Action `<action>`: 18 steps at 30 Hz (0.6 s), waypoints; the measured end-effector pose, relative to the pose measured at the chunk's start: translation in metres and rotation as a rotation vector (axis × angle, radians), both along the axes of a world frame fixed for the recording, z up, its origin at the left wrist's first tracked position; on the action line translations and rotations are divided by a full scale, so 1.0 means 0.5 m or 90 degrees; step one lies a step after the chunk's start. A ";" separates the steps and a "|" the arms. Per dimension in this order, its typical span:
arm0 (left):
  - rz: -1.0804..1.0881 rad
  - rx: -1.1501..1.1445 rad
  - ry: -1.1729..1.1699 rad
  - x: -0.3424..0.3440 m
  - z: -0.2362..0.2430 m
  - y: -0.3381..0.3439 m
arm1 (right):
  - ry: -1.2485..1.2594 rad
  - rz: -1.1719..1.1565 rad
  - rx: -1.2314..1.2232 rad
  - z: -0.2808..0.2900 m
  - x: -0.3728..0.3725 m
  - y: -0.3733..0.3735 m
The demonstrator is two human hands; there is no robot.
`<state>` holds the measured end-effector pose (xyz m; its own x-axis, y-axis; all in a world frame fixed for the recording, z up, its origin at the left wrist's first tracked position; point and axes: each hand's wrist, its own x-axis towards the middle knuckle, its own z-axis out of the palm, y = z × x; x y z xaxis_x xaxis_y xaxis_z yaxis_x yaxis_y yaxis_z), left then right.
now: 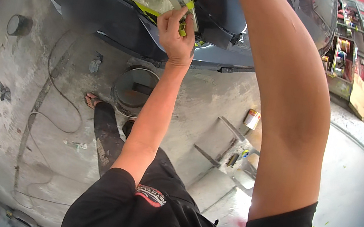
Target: Cleaning a car bumper and removing masking tape from a headlight.
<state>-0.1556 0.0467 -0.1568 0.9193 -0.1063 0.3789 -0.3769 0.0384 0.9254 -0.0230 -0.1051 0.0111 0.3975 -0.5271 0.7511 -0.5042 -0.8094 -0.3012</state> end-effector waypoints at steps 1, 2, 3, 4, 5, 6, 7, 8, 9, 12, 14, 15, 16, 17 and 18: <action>0.016 -0.010 0.000 -0.001 -0.001 -0.004 | 0.006 0.009 -0.002 -0.002 0.001 -0.003; 0.017 -0.012 0.007 -0.002 -0.002 -0.008 | 0.017 -0.003 -0.022 -0.004 0.002 -0.004; 0.038 -0.020 0.004 -0.002 -0.003 -0.011 | 0.027 -0.017 -0.041 -0.006 0.002 -0.007; 0.040 -0.030 -0.004 -0.001 -0.004 -0.013 | 0.031 -0.011 -0.043 -0.008 0.003 -0.008; 0.022 -0.029 0.006 0.000 -0.005 -0.014 | 0.039 -0.025 -0.066 -0.009 0.004 -0.010; 0.043 -0.039 -0.006 0.002 -0.007 -0.014 | 0.047 -0.040 -0.088 -0.011 0.004 -0.010; 0.036 -0.047 -0.024 0.003 -0.008 -0.013 | 0.051 -0.036 -0.087 -0.012 0.003 -0.010; 0.015 -0.048 -0.032 0.005 -0.010 -0.012 | 0.058 -0.044 -0.064 -0.012 0.004 -0.010; 0.033 -0.053 -0.042 0.007 -0.012 -0.011 | 0.064 -0.052 -0.042 -0.011 0.003 -0.009; 0.027 -0.043 -0.066 0.011 -0.015 -0.013 | 0.042 -0.027 -0.022 -0.007 0.002 -0.004; 0.018 -0.018 -0.067 0.013 -0.016 -0.015 | 0.038 -0.022 -0.014 -0.003 0.001 -0.001; 0.037 -0.032 -0.077 0.014 -0.017 -0.016 | 0.033 -0.019 -0.006 -0.001 0.000 -0.001; 0.037 -0.031 -0.088 0.015 -0.018 -0.016 | 0.034 -0.020 -0.006 0.000 -0.002 0.000; 0.023 -0.020 -0.088 0.017 -0.020 -0.016 | 0.030 -0.008 0.007 0.000 -0.003 0.001; 0.036 -0.029 -0.098 0.018 -0.020 -0.015 | 0.026 0.005 0.021 0.000 -0.006 0.002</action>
